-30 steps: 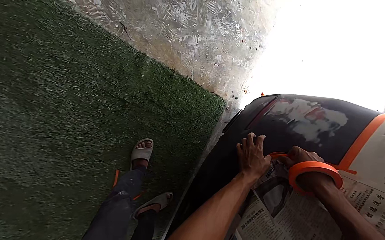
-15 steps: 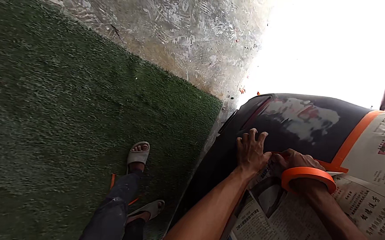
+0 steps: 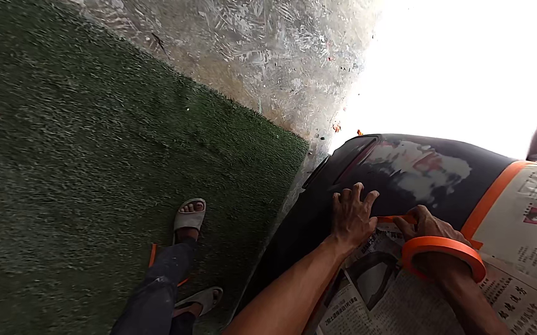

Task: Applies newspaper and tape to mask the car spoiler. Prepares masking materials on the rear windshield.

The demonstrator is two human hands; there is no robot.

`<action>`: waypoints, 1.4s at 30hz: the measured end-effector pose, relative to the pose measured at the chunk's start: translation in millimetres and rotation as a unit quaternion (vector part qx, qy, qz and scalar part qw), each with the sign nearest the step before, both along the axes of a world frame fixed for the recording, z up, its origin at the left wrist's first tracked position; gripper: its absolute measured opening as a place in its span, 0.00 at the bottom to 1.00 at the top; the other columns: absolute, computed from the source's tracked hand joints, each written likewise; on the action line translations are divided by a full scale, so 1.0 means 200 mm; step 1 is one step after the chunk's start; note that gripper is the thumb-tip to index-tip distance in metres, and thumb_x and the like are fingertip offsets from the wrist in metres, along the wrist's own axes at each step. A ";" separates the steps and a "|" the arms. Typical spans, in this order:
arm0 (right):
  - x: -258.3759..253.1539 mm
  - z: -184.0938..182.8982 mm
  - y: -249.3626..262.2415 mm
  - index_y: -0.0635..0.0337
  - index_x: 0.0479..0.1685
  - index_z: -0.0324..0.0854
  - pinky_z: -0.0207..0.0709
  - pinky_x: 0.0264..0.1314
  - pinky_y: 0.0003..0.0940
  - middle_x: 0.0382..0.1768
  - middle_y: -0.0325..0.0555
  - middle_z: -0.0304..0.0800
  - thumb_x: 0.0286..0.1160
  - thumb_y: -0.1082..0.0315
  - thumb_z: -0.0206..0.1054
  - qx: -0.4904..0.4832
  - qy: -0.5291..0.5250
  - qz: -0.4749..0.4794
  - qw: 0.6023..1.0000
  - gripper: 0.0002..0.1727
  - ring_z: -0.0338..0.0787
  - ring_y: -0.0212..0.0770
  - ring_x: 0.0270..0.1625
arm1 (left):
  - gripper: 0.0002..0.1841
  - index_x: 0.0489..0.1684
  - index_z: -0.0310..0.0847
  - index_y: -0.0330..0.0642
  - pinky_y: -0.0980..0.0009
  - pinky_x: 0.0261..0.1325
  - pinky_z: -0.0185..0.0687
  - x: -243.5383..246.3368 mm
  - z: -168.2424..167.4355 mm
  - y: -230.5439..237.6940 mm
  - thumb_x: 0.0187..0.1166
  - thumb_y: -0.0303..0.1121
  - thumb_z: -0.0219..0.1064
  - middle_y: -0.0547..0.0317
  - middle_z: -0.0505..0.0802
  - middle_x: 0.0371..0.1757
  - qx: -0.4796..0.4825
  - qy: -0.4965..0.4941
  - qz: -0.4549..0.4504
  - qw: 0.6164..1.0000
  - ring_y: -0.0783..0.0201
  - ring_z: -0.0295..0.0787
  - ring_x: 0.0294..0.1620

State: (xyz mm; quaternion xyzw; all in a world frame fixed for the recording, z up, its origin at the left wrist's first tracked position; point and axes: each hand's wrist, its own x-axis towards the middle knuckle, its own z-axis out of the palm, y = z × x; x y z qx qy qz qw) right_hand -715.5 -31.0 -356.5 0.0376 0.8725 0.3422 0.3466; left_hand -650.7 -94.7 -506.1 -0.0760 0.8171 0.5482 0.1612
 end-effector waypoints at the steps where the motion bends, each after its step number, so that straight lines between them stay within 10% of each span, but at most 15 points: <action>1: 0.00 0.00 0.01 0.52 0.56 0.83 0.79 0.55 0.59 0.47 0.54 0.94 0.88 0.44 0.57 -0.003 -0.004 0.007 1.000 0.22 0.92 0.57 0.56 | 0.31 0.78 0.76 0.67 0.47 0.71 0.66 0.00 0.00 0.00 0.72 0.54 0.73 0.53 0.75 0.80 0.000 0.006 -0.005 1.000 0.50 0.74 0.74; 17: 0.04 -0.06 0.01 0.58 0.59 0.84 0.79 0.65 0.53 0.61 0.54 0.90 0.90 0.48 0.52 0.083 -0.032 0.015 0.996 0.24 0.87 0.55 0.69 | 0.24 0.71 0.83 0.66 0.47 0.72 0.67 0.00 0.01 0.07 0.73 0.49 0.70 0.56 0.78 0.78 0.009 0.029 0.016 0.999 0.52 0.76 0.72; 27: 0.05 -0.09 0.02 0.57 0.58 0.83 0.80 0.60 0.52 0.58 0.53 0.91 0.90 0.48 0.52 0.096 -0.012 0.038 0.995 0.23 0.89 0.55 0.66 | 0.34 0.72 0.81 0.61 0.48 0.73 0.67 -0.05 0.02 0.04 0.70 0.67 0.69 0.56 0.79 0.76 0.027 0.022 -0.014 0.999 0.52 0.75 0.73; 42: 0.02 -0.09 -0.02 0.56 0.67 0.80 0.79 0.66 0.53 0.65 0.53 0.88 0.92 0.48 0.47 0.125 -0.047 -0.011 0.991 0.25 0.86 0.55 0.71 | 0.26 0.69 0.82 0.49 0.37 0.74 0.70 -0.04 0.00 0.10 0.81 0.55 0.63 0.48 0.85 0.70 -0.097 0.176 -0.019 0.979 0.46 0.83 0.69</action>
